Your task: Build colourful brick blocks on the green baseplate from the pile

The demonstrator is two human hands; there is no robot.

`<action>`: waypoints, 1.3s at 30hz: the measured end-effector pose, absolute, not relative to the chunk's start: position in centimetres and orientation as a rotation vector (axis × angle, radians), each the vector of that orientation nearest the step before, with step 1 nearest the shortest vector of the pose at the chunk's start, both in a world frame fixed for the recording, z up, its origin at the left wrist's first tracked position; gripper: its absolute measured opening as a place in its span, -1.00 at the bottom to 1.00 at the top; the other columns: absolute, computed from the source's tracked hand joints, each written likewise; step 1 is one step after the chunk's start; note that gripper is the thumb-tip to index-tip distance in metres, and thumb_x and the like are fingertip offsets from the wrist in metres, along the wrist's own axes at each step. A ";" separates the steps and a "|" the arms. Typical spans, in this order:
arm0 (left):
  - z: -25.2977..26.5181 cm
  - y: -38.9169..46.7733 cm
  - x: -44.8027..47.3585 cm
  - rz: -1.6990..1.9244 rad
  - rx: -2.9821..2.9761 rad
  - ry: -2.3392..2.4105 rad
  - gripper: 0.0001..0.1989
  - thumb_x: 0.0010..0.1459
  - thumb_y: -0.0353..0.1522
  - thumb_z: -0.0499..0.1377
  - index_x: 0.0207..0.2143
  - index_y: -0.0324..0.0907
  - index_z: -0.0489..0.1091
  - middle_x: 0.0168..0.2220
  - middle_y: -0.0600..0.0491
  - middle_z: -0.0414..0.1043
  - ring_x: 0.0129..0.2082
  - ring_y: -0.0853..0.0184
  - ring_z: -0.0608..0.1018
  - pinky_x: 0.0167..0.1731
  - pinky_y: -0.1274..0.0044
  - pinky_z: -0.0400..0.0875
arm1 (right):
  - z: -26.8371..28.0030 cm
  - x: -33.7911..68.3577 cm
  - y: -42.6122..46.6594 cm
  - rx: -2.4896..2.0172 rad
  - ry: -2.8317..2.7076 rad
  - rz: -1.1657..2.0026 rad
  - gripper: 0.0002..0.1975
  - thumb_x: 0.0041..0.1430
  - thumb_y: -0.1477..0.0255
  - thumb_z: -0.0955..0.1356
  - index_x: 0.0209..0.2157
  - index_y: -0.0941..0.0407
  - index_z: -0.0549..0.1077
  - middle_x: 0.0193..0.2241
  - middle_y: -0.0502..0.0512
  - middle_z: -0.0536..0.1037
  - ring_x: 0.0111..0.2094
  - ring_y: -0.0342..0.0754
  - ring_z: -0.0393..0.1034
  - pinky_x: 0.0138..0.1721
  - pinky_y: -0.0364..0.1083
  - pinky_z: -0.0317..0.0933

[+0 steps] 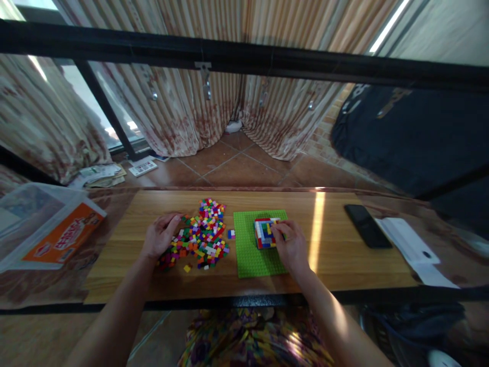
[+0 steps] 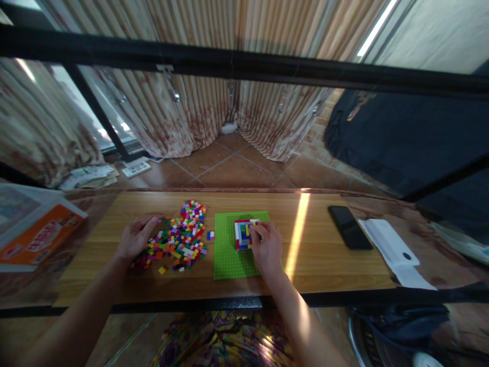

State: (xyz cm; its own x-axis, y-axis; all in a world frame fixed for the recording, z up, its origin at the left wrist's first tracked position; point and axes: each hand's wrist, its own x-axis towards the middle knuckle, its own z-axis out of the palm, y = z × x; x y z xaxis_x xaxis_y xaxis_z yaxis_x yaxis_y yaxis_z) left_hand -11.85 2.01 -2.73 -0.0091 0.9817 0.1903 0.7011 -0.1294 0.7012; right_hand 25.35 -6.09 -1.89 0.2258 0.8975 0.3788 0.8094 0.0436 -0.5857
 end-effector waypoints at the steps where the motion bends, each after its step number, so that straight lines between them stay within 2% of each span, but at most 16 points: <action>1: -2.7 2.0 -11.8 0.929 1.870 1.740 -0.50 0.19 -0.03 -0.01 -0.19 -0.16 0.57 -0.11 -0.04 0.60 -0.05 0.15 0.56 0.10 0.36 0.36 | -2.0 25.5 -6.1 -1.771 -1.588 0.161 -0.73 0.29 0.28 0.29 -0.29 0.07 0.61 -0.24 0.15 0.52 -0.17 0.03 0.39 -0.09 0.02 0.27; 6: -2.6 1.8 -11.6 0.946 1.852 1.749 -0.48 0.19 -0.03 -0.01 -0.17 -0.18 0.57 -0.09 -0.04 0.59 -0.05 0.17 0.56 0.11 0.39 0.36 | -2.2 25.8 -6.9 -1.729 -1.628 0.087 -0.70 0.32 0.29 0.26 -0.15 0.05 0.61 -0.17 0.18 0.50 -0.14 0.05 0.37 -0.09 0.06 0.28; 11: -2.6 1.8 -11.4 0.963 1.840 1.740 -0.48 0.20 -0.04 -0.01 -0.18 -0.20 0.57 -0.11 -0.03 0.60 -0.06 0.17 0.56 0.08 0.40 0.37 | -1.0 23.8 -7.8 -1.556 -1.662 -0.016 -0.77 0.31 0.37 0.28 -0.20 0.07 0.59 -0.16 0.18 0.52 -0.11 0.05 0.36 -0.06 0.07 0.28; 16: -2.9 1.8 -11.5 0.993 1.843 1.725 -0.51 0.21 -0.04 0.00 -0.20 -0.17 0.57 -0.13 -0.01 0.60 -0.06 0.20 0.56 0.07 0.40 0.38 | 0.4 19.6 -7.4 -1.423 -1.949 0.096 -0.77 0.31 0.47 0.26 -0.18 0.07 0.57 -0.18 0.15 0.53 -0.13 0.03 0.35 -0.04 0.02 0.28; 21: -2.9 1.7 -11.5 0.996 1.865 1.714 -0.51 0.22 -0.05 -0.01 -0.22 -0.18 0.58 -0.16 0.00 0.61 -0.09 0.20 0.57 0.05 0.44 0.38 | 0.4 15.9 -5.5 -1.618 -2.154 0.220 -0.75 0.28 0.47 0.28 -0.07 0.16 0.52 -0.13 0.24 0.50 -0.10 0.09 0.32 -0.02 0.04 0.24; 25: -2.9 1.7 -11.5 0.991 1.857 1.730 -0.52 0.23 -0.06 -0.01 -0.21 -0.17 0.58 -0.15 0.02 0.61 -0.09 0.20 0.57 0.03 0.45 0.39 | -0.4 14.8 -4.3 -1.743 -2.217 0.269 -0.82 0.23 0.49 0.32 -0.18 0.18 0.53 -0.14 0.26 0.48 -0.09 0.11 0.31 -0.03 0.04 0.22; 30: -2.7 1.7 -11.5 0.963 1.875 1.741 -0.52 0.24 -0.07 -0.02 -0.22 -0.16 0.58 -0.15 0.01 0.61 -0.08 0.19 0.57 0.05 0.43 0.39 | -1.5 15.1 -4.1 -1.696 -2.081 0.351 -0.93 0.19 0.52 0.35 -0.29 0.13 0.50 -0.21 0.19 0.48 -0.14 0.06 0.33 -0.08 -0.01 0.22; 35: -2.7 1.6 -11.5 0.975 1.888 1.733 -0.55 0.25 -0.09 -0.02 -0.24 -0.15 0.58 -0.16 0.01 0.61 -0.09 0.21 0.57 0.05 0.42 0.39 | -1.8 15.4 -4.3 -1.585 -2.064 0.474 -0.89 0.17 0.57 0.31 -0.38 0.09 0.43 -0.35 0.09 0.50 -0.24 0.01 0.37 -0.16 -0.05 0.21; 39: -2.7 1.5 -11.4 0.985 1.892 1.722 -0.54 0.26 -0.09 -0.02 -0.24 -0.16 0.58 -0.18 0.00 0.62 -0.11 0.21 0.58 0.03 0.42 0.40 | -1.7 15.4 -4.3 -1.550 -2.013 0.556 -0.88 0.19 0.54 0.29 -0.31 0.10 0.46 -0.34 0.10 0.54 -0.25 0.01 0.41 -0.17 -0.05 0.24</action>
State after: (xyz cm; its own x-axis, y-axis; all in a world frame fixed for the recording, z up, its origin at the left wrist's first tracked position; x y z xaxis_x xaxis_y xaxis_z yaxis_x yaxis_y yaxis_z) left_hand -11.41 1.49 -2.72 -0.0062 0.9728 0.2317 0.6927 -0.1629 0.7026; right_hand 15.39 -4.35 -1.70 -0.1979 0.9668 0.1617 0.7466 0.2556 -0.6142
